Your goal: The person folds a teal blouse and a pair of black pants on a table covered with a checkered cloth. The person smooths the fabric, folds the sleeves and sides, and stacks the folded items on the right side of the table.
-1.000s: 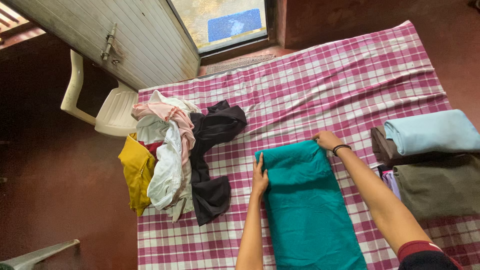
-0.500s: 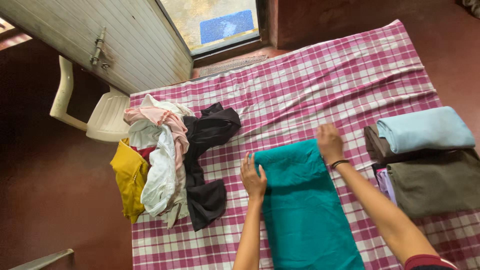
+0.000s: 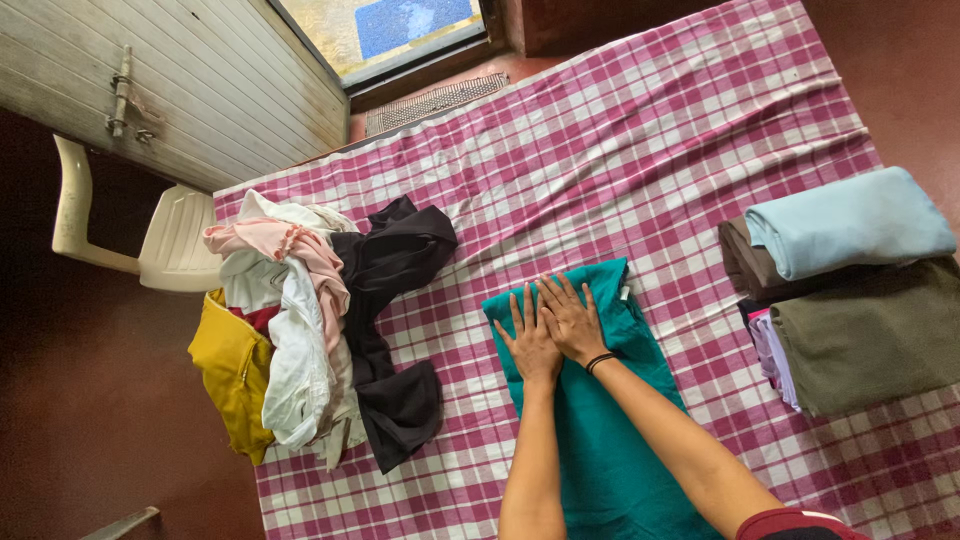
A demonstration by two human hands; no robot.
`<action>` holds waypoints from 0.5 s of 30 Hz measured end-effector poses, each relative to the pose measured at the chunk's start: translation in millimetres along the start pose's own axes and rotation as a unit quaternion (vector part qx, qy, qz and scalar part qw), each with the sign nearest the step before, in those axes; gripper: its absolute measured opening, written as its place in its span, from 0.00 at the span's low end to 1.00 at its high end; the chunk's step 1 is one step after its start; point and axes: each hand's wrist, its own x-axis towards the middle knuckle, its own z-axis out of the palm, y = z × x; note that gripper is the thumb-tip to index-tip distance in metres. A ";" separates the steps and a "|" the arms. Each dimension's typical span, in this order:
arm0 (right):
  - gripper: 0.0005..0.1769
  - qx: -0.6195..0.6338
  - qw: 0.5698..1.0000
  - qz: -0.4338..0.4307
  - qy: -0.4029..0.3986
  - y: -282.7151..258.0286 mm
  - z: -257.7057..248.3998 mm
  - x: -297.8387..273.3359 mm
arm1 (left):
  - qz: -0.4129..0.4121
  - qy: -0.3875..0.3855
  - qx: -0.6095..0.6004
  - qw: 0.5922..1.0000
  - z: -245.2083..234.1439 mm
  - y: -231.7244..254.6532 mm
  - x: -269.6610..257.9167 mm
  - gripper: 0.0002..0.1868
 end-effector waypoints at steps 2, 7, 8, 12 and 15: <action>0.34 -0.044 0.999 -0.022 0.016 6.9 -2.4 -0.7 | -0.028 0.004 0.001 1.000 -1.2 -0.1 -3.1 0.34; 0.38 -0.080 0.996 0.002 0.031 18.7 -10.9 -1.6 | -0.079 0.000 -0.052 0.995 -12.3 -8.0 -6.4 0.35; 0.39 -0.076 0.996 0.005 0.040 19.9 -11.5 -3.8 | -0.084 -0.001 -0.058 0.995 -16.5 -10.1 -9.7 0.36; 0.41 -0.073 0.996 0.033 0.050 29.9 -14.6 -5.4 | -0.093 -0.020 -0.038 0.995 -28.8 -26.4 -13.9 0.37; 0.41 -0.102 0.992 0.056 0.049 45.3 -20.4 -10.6 | -0.104 -0.021 -0.026 0.994 -29.5 -42.4 -25.2 0.38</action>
